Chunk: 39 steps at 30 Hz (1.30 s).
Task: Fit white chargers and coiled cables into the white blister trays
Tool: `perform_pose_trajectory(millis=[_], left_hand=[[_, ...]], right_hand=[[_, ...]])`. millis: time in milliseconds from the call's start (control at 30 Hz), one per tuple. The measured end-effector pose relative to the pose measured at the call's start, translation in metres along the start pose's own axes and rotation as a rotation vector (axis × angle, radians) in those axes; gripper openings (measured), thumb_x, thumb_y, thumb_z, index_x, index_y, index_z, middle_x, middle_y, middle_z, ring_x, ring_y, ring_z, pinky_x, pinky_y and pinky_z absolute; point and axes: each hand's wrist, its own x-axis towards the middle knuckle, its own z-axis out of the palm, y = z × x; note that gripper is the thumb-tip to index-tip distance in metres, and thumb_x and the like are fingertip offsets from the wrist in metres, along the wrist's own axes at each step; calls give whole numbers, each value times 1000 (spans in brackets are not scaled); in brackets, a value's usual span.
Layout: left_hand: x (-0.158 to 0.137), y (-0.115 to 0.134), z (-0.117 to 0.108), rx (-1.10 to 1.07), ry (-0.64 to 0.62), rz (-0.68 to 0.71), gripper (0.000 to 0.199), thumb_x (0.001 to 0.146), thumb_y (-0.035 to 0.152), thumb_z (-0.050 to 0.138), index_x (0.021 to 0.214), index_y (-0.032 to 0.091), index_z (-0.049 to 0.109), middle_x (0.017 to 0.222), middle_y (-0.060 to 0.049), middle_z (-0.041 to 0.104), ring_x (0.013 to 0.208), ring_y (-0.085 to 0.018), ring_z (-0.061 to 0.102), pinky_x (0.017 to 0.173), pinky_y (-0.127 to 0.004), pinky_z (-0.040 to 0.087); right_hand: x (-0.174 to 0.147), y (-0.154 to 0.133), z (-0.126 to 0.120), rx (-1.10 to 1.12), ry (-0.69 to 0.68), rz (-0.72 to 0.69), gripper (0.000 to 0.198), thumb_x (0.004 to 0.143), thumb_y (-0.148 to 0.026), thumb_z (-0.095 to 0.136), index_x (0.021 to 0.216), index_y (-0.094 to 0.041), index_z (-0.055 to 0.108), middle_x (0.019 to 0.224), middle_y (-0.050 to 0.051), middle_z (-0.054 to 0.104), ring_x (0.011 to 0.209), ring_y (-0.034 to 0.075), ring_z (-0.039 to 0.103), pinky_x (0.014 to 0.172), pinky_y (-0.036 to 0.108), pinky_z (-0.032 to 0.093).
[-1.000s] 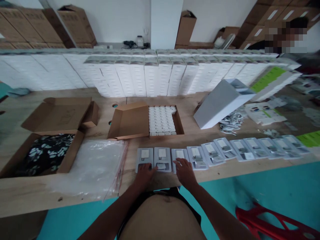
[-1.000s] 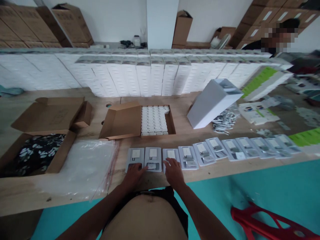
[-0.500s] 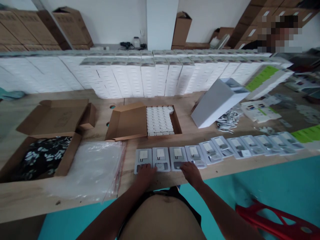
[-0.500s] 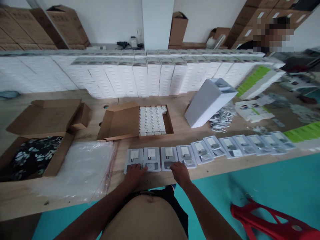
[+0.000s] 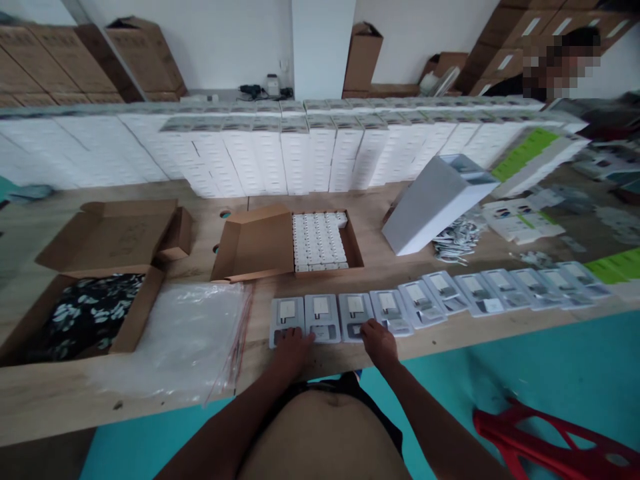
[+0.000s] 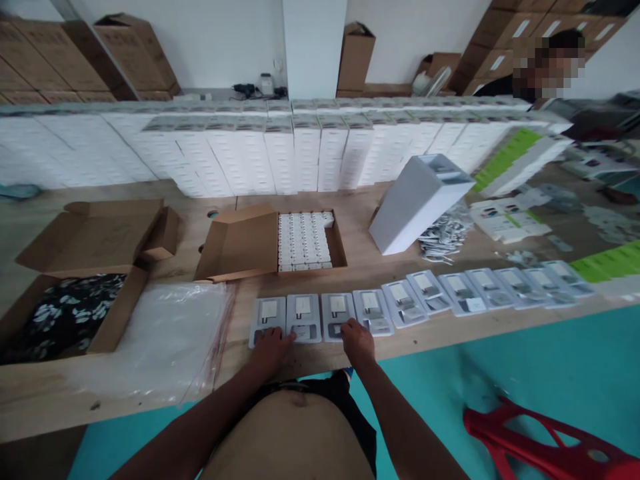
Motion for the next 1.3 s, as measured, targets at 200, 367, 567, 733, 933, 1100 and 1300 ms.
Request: perform_pose_trajectory(millis=[200, 367, 567, 733, 933, 1100, 1300], left_hand=[[0, 2, -2, -4, -21, -13, 50, 82, 27, 56, 132, 33, 50, 119, -13, 53, 113, -34, 47, 93, -52, 37], [0, 3, -2, -20, -19, -9, 51, 82, 28, 57, 132, 32, 50, 120, -14, 53, 114, -34, 48, 91, -50, 39], [-1, 5, 1, -35, 10, 9, 54, 79, 32, 62, 132, 34, 50, 120, -13, 53, 113, -34, 48, 91, -49, 40], [3, 9, -1, -33, 0, 12, 57, 77, 31, 64, 132, 33, 51, 121, -15, 53, 114, -36, 49, 90, -49, 41], [6, 12, -8, -14, -16, 21, 56, 77, 28, 63, 132, 33, 52, 120, -15, 54, 113, -35, 50, 89, -49, 41], [7, 12, -8, -1, -34, 20, 57, 77, 28, 61, 133, 34, 50, 120, -14, 54, 112, -35, 50, 88, -48, 42], [4, 8, -11, 0, -30, 31, 62, 80, 27, 59, 139, 37, 43, 119, -13, 55, 111, -34, 52, 89, -47, 41]], right_hand=[[8, -3, -2, -10, -97, -92, 19, 87, -21, 55, 77, -21, 71, 84, 6, 68, 83, 20, 59, 70, 30, 34], [3, -11, -10, -18, -72, -151, 24, 90, -23, 51, 77, -20, 71, 88, 8, 67, 92, 24, 57, 78, 34, 35], [-12, 7, -22, 128, 222, -106, 19, 91, -23, 51, 92, -20, 70, 101, 8, 65, 101, 23, 54, 90, 34, 37], [-22, 54, -23, 44, 368, 59, 33, 90, -21, 48, 119, -19, 62, 126, 10, 60, 119, 26, 49, 97, 39, 35], [-35, 77, 8, 8, 182, 50, 26, 93, -21, 46, 104, -23, 69, 112, 6, 69, 106, 21, 60, 100, 40, 32], [-36, 78, 25, 52, 188, 43, 28, 95, -19, 42, 105, -23, 68, 116, 5, 69, 112, 19, 59, 105, 40, 30], [-39, 74, 10, 111, 280, 59, 30, 92, -14, 43, 108, -21, 68, 113, 6, 70, 110, 19, 60, 108, 42, 28]])
